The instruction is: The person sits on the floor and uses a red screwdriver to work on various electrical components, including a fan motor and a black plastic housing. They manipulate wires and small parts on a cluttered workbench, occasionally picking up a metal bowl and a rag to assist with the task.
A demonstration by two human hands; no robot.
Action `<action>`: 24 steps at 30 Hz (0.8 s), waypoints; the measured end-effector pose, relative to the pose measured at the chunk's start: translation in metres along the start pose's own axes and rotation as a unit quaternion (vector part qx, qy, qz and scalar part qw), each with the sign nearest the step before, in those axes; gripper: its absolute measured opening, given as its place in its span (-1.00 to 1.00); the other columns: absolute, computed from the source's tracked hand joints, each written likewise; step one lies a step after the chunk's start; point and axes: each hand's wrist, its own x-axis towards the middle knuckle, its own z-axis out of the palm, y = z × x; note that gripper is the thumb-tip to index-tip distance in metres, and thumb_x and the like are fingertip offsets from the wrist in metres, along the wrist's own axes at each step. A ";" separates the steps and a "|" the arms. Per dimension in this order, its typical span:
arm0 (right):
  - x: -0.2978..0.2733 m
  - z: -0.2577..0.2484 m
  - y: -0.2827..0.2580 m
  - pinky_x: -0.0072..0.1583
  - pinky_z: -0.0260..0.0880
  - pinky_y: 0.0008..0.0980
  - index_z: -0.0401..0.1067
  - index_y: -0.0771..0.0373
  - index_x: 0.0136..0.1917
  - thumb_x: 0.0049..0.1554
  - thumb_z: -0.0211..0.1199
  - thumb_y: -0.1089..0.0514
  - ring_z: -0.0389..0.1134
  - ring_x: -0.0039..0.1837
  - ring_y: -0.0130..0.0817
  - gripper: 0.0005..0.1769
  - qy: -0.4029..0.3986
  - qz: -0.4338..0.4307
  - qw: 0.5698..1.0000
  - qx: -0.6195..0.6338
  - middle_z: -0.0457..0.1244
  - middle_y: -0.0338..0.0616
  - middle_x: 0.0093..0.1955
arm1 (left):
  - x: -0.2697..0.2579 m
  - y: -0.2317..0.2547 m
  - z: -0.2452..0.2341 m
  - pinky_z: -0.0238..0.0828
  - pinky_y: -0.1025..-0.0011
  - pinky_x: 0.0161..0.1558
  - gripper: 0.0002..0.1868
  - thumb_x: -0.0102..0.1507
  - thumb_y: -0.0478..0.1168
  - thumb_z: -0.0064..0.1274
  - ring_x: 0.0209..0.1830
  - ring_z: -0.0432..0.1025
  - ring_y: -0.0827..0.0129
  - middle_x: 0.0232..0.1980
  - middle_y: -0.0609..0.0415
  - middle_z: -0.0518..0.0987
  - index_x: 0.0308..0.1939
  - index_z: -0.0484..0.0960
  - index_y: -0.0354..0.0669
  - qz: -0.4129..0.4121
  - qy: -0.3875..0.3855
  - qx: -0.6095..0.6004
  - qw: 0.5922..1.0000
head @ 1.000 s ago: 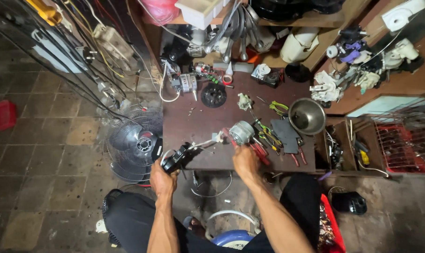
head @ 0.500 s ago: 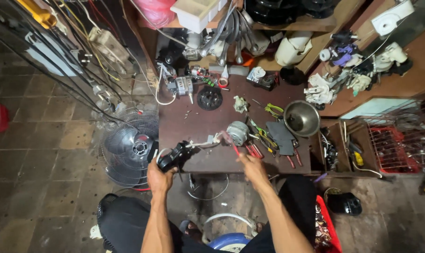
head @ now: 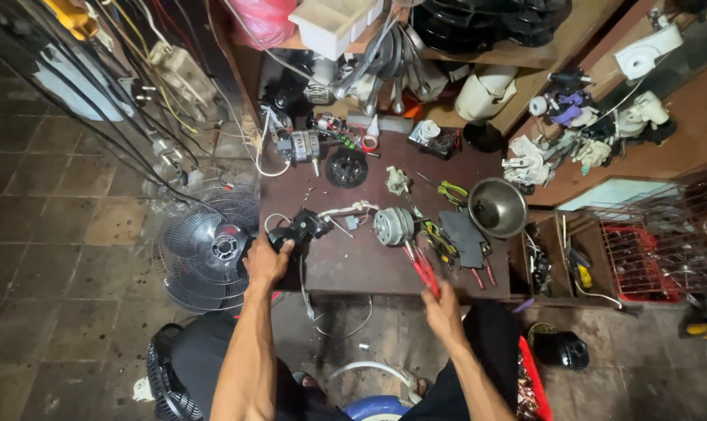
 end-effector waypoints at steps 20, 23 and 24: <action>0.068 0.038 -0.188 0.10 0.43 0.02 0.56 0.34 0.05 -0.18 0.45 -0.36 0.42 0.16 0.14 -0.21 -0.001 0.017 0.971 -0.240 0.41 0.24 -0.02 | 0.005 0.007 0.010 0.02 -0.03 0.44 0.08 -0.16 -0.06 0.44 0.25 0.37 -0.14 0.20 -0.17 0.43 0.37 0.22 -0.14 0.148 0.038 -0.026 0.988; 0.077 0.020 -0.181 -0.07 0.40 -0.06 0.57 0.35 -0.11 -0.15 0.40 -0.45 0.44 -0.06 0.06 -0.22 0.017 0.042 0.980 -0.195 0.38 0.19 -0.20 | 0.006 0.014 0.019 -0.27 -0.11 0.52 0.07 -0.15 -0.09 0.40 0.29 0.35 -0.10 0.20 -0.18 0.44 0.39 0.22 -0.16 0.197 0.034 -0.018 0.980; 0.085 0.014 -0.177 -0.20 0.38 -0.13 0.57 0.34 -0.20 -0.13 0.37 -0.49 0.43 -0.24 -0.01 -0.22 0.022 0.051 0.985 -0.163 0.35 0.14 -0.33 | 0.007 0.020 0.019 -0.38 -0.19 0.53 0.06 -0.14 -0.10 0.37 0.29 0.35 -0.08 0.20 -0.19 0.43 0.40 0.21 -0.16 0.220 0.038 -0.005 0.975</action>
